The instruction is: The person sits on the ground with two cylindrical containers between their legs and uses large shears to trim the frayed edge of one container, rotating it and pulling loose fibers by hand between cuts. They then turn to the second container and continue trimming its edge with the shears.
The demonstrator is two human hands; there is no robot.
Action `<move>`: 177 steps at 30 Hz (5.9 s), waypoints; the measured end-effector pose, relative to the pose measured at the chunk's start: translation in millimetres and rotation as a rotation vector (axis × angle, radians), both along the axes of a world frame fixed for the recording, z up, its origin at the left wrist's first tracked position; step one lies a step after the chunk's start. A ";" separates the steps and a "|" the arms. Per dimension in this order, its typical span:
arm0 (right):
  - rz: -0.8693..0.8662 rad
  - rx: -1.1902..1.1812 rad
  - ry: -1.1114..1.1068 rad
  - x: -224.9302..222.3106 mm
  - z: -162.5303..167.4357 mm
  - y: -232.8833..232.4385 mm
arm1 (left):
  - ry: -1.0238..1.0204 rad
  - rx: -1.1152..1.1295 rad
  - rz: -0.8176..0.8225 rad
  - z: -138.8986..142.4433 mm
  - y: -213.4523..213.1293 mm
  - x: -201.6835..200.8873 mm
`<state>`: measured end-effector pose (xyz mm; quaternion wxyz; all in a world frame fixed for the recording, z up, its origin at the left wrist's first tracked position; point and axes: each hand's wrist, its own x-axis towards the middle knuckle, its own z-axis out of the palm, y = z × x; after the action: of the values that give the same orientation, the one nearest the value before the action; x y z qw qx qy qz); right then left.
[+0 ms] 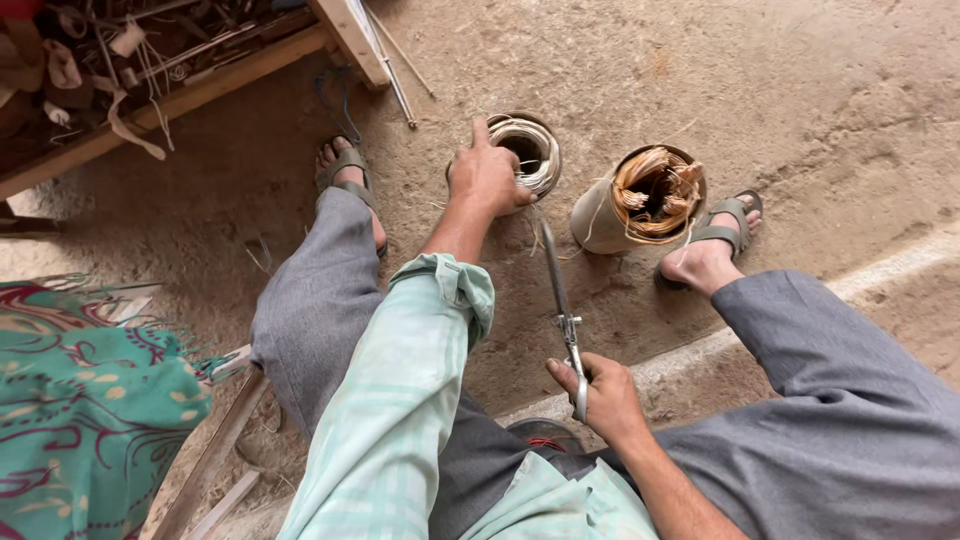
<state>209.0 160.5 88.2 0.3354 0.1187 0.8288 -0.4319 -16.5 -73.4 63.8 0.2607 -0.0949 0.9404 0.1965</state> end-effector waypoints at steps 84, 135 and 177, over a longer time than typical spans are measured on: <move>-0.291 -0.314 0.013 -19.2 -4.4 2.3 | 0.190 0.220 0.493 -17.5 39.9 -9.0; -0.172 -0.410 -0.275 -26.8 -8.1 13.0 | -0.013 0.211 0.045 4.3 -13.8 13.4; 0.117 -0.097 -0.290 -146.6 -18.0 23.3 | 0.422 0.655 0.315 -78.7 -31.3 17.8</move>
<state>62.3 183.8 70.3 0.4814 0.1148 0.7555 -0.4293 1.3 -104.8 -14.9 0.0453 -0.1074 0.8349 0.5379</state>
